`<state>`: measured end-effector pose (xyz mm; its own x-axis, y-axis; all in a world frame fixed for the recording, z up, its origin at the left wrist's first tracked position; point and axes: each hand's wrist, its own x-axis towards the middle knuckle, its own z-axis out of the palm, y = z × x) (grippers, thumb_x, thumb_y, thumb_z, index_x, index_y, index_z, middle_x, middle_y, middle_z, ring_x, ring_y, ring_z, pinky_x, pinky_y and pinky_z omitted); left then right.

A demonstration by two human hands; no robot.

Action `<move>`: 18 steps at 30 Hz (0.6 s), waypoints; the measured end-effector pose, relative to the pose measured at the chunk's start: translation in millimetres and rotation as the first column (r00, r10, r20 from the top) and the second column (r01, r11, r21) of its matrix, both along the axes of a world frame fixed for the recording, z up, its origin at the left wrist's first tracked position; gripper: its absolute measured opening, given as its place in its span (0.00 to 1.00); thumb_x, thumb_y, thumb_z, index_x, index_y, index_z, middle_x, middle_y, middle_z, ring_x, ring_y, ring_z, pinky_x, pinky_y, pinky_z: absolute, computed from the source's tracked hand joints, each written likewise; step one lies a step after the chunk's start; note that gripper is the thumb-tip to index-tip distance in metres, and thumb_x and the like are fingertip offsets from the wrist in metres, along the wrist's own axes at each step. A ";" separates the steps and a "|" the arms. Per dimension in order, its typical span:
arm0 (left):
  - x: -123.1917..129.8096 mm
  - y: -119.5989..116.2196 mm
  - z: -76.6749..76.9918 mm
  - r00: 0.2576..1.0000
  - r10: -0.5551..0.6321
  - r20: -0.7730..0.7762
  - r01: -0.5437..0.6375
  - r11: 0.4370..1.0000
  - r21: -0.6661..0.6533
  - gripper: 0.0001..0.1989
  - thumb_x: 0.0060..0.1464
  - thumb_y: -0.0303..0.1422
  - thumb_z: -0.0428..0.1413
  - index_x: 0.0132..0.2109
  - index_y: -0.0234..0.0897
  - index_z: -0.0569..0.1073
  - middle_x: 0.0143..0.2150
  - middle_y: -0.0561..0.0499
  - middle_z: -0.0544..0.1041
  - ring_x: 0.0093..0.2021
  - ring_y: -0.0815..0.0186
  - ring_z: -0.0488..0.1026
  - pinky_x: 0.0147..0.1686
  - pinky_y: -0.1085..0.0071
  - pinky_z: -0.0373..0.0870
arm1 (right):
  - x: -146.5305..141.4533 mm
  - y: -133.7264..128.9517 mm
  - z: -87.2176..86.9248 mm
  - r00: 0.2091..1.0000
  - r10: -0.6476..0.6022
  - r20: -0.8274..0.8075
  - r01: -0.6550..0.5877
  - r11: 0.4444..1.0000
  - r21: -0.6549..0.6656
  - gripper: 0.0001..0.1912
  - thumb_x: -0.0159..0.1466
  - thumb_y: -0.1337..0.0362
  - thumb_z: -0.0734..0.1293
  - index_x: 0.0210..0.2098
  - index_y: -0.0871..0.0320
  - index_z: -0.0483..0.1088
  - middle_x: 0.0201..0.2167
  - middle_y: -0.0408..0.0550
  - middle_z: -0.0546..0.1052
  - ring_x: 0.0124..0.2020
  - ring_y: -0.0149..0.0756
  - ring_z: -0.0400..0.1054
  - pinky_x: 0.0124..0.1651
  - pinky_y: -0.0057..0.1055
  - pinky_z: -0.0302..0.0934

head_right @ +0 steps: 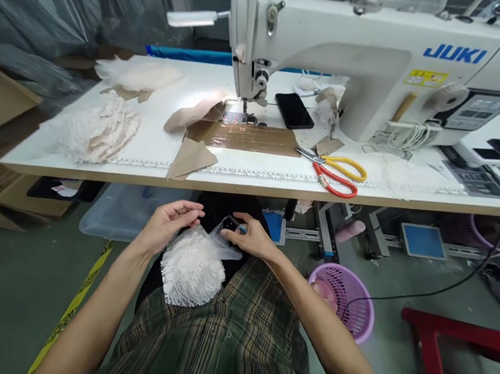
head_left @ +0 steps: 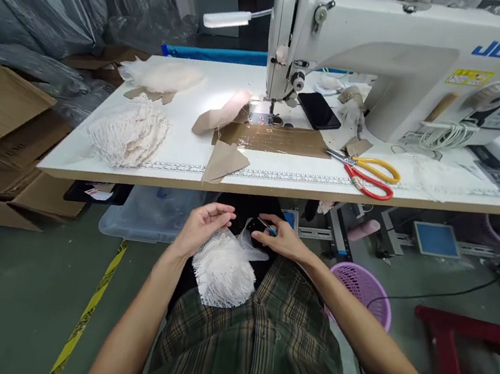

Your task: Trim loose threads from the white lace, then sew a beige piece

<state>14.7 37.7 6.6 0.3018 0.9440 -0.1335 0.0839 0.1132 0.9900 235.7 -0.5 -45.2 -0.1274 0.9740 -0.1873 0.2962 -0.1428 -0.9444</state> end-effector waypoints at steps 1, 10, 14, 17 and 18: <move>1.1 -0.2 4.7 0.997 0.055 -0.049 -0.049 0.992 0.113 0.15 0.50 0.39 0.62 0.42 0.34 0.76 0.38 0.45 0.79 0.34 0.66 0.74 0.39 0.69 0.71 | -4.4 1.0 -4.5 0.999 -0.011 0.040 0.012 1.000 -0.029 0.39 0.53 0.51 0.73 0.58 0.65 0.62 0.30 0.47 0.75 0.31 0.35 0.69 0.32 0.29 0.62; -1.7 42.7 69.4 0.750 0.494 -0.441 0.170 0.500 0.849 0.18 0.59 0.40 0.52 0.55 0.41 0.70 0.58 0.45 0.71 0.58 0.58 0.67 0.55 0.60 0.64 | -25.0 -9.0 -27.5 0.988 0.150 0.036 -0.135 0.950 -0.281 0.19 0.59 0.50 0.68 0.33 0.63 0.74 0.15 0.40 0.73 0.13 0.25 0.59 0.17 0.23 0.49; 11.9 76.9 77.3 0.622 0.272 -0.734 0.492 0.593 0.637 0.23 0.63 0.44 0.44 0.58 0.38 0.69 0.61 0.44 0.68 0.62 0.55 0.64 0.61 0.55 0.56 | -22.0 -22.7 -28.4 0.984 0.151 -0.095 -0.175 0.927 -0.332 0.21 0.61 0.47 0.66 0.33 0.62 0.73 0.16 0.42 0.74 0.11 0.23 0.56 0.15 0.22 0.47; 21.2 99.5 78.2 0.549 0.197 -0.812 0.575 0.616 0.538 0.28 0.63 0.46 0.41 0.61 0.34 0.65 0.64 0.42 0.65 0.64 0.54 0.60 0.61 0.54 0.54 | -21.8 -33.5 -30.6 0.976 0.115 -0.186 -0.172 0.928 -0.330 0.18 0.59 0.51 0.68 0.26 0.62 0.71 0.17 0.44 0.75 0.11 0.21 0.54 0.14 0.21 0.45; 23.5 105.2 78.1 0.537 0.195 -0.821 0.579 0.622 0.527 0.28 0.63 0.46 0.41 0.62 0.34 0.64 0.65 0.43 0.64 0.65 0.54 0.59 0.62 0.54 0.54 | -22.6 -36.2 -31.3 0.979 0.079 -0.189 -0.136 0.939 -0.316 0.17 0.57 0.54 0.70 0.24 0.62 0.70 0.18 0.44 0.76 0.11 0.21 0.54 0.14 0.21 0.45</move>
